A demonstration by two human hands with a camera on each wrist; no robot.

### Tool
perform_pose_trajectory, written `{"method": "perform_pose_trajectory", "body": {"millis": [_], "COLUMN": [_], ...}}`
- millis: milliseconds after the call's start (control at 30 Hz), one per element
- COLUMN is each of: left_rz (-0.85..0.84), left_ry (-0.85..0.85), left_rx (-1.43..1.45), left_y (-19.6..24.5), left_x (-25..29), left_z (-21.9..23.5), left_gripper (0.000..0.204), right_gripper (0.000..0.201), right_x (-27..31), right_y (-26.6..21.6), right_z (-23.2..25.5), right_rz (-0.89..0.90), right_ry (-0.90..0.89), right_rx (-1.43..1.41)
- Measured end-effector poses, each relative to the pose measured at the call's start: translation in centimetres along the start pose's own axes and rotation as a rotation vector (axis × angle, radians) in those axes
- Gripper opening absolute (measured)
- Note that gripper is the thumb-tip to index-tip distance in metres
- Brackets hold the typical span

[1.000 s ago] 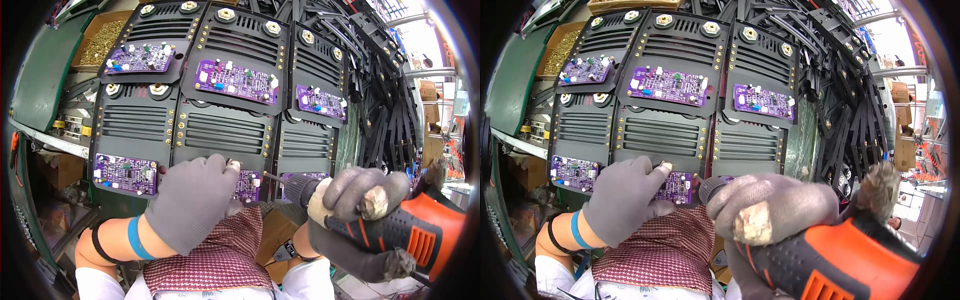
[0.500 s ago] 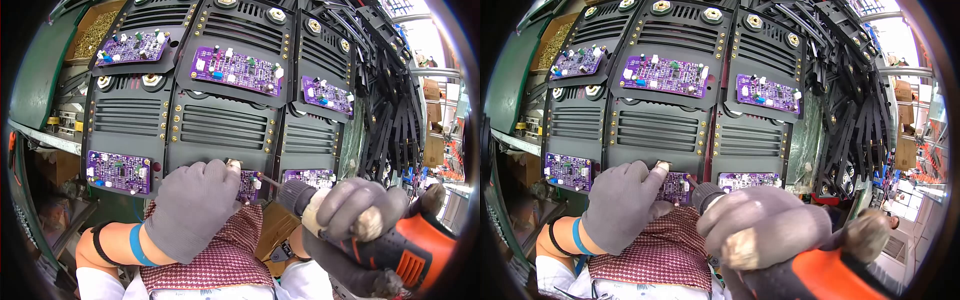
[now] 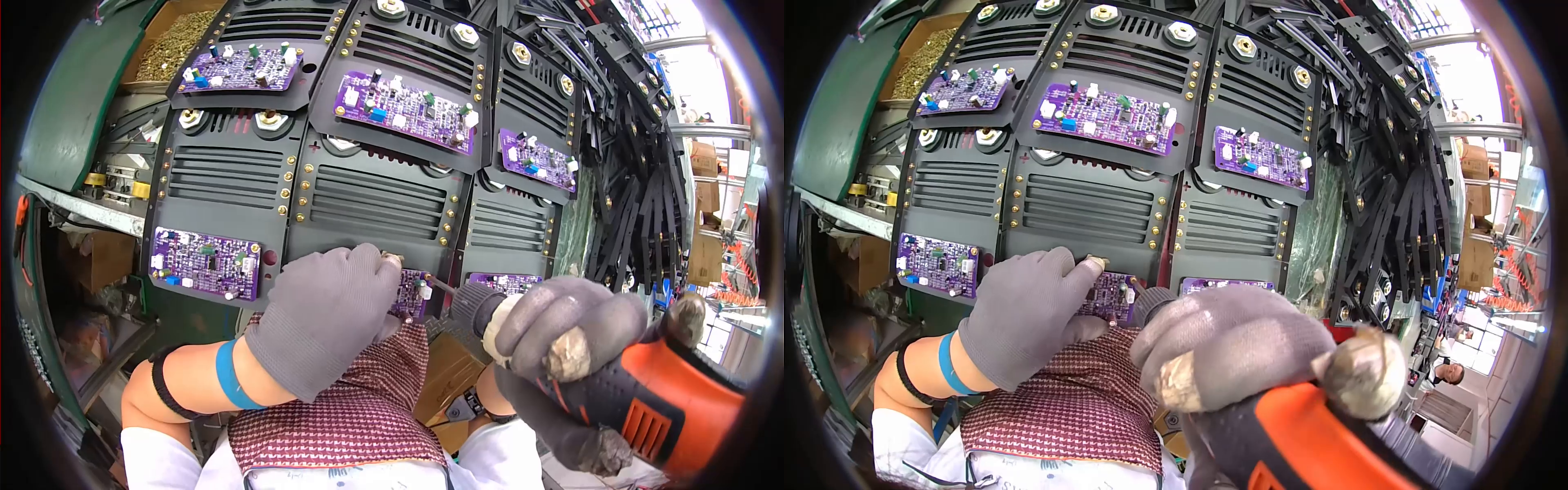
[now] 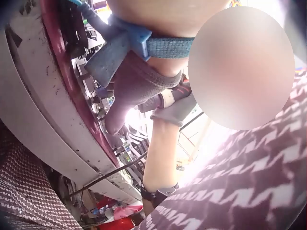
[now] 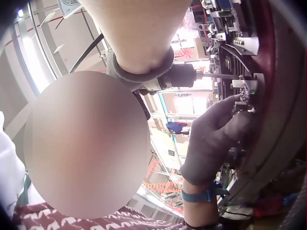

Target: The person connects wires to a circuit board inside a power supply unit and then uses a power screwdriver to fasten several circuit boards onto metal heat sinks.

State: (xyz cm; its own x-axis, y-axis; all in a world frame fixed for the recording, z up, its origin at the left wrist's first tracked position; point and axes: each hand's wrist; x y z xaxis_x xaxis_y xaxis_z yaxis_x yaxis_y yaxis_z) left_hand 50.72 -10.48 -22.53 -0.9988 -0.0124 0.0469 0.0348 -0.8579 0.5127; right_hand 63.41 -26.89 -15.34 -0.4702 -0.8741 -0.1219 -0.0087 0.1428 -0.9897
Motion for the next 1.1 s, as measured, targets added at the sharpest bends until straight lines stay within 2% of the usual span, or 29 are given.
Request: {"method": "perform_pose_trajectory", "body": {"millis": [133, 200, 233, 267, 333, 367, 433, 533, 567, 600, 667, 700, 733, 800, 833, 933, 1033, 1100], "left_rz": [-0.031, 0.217, 0.344, 0.337, 0.568, 0.573, 0.641, 0.548, 0.589, 0.586, 0.615, 0.66, 0.658, 0.612, 0.623, 0.564, 0.585, 0.591], "left_ry": [-0.004, 0.126, 0.163, 0.202, 0.028, 0.041, 0.2, 0.223, 0.278, 0.286, 0.165, 0.148, 0.162, 0.078, 0.077, 0.062, 0.054, 0.054], "left_rx": [0.041, 0.749, 0.975, 1.089, 1.515, 1.511, 1.698, 1.724, 1.72, 1.718, 1.787, 1.806, 1.802, 1.938, 1.929, 1.961, 1.986, 1.974], "left_y": [-0.5, -1.1, -1.5, -2.2, -3.8, -3.7, -3.3, -3.4, -3.0, -3.2, -3.8, -3.6, -3.8, -4.2, -4.0, -3.9, -3.8, -3.7], "left_x": [0.1, 0.9, 1.6, 2.3, 4.0, 4.4, 5.6, 6.9, 7.0, 7.4, 8.2, 8.1, 8.3, 8.7, 8.6, 8.7, 8.8, 8.8], "left_z": [1.8, 3.1, 3.7, 3.7, 5.2, 5.4, 5.6, 4.9, 4.9, 4.9, 4.7, 4.9, 4.9, 4.1, 3.9, 3.5, 3.2, 3.2], "left_gripper": [0.052, 0.034, 0.027, 0.03, 0.036, 0.036, 0.039, 0.043, 0.037, 0.037, 0.033, 0.034, 0.034, 0.037, 0.041, 0.044, 0.04, 0.039], "right_gripper": [0.021, 0.02, 0.018, 0.017, 0.016, 0.02, 0.029, 0.044, 0.044, 0.044, 0.038, 0.038, 0.033, 0.024, 0.024, 0.028, 0.031, 0.034], "right_x": [-0.7, -2.1, -2.9, -3.7, -4.4, -4.7, -5.3, -5.3, -4.9, -5.0, -4.9, -4.6, -3.9, -3.1, -2.9, -3.3, -3.6, -3.4], "right_y": [-0.2, -1.0, -1.7, -2.3, -2.3, -1.9, -0.8, 0.3, -0.9, -0.7, -0.2, -0.3, -0.5, -1.0, -1.1, -2.1, -3.4, -4.2], "right_z": [1.2, 0.5, 0.0, -0.6, -1.8, -2.4, -4.2, -6.8, -8.6, -8.5, -7.8, -7.5, -7.2, -7.1, -7.1, -8.6, -9.7, -10.2], "right_rz": [-0.002, 0.016, 0.032, 0.048, 0.063, 0.137, 0.285, 0.497, 0.375, 0.378, 0.522, 0.526, 0.442, 0.272, 0.275, 0.155, 0.078, -0.032], "right_ry": [-0.185, -0.199, -0.203, -0.206, -0.218, -0.179, -0.107, 0.034, 0.244, 0.237, 0.187, 0.178, 0.155, 0.105, 0.094, 0.135, 0.162, 0.265], "right_rx": [-0.23, -0.241, -0.248, -0.254, -0.268, -0.285, -0.327, -0.372, -0.401, -0.402, -0.462, -0.469, -0.515, -0.597, -0.597, -0.49, -0.42, -0.302]}}
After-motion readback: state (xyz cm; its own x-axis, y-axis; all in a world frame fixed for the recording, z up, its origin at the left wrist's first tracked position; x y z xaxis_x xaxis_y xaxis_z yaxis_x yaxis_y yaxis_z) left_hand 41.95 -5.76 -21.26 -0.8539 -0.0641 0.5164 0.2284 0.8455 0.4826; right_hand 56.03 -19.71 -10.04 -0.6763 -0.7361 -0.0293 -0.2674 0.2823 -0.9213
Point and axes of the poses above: each hand's wrist, its own x-axis away from the middle knuckle, its own z-axis out of the back of the hand, y = z × x, and after that the axes turned 4 degrees about -z, right-handed
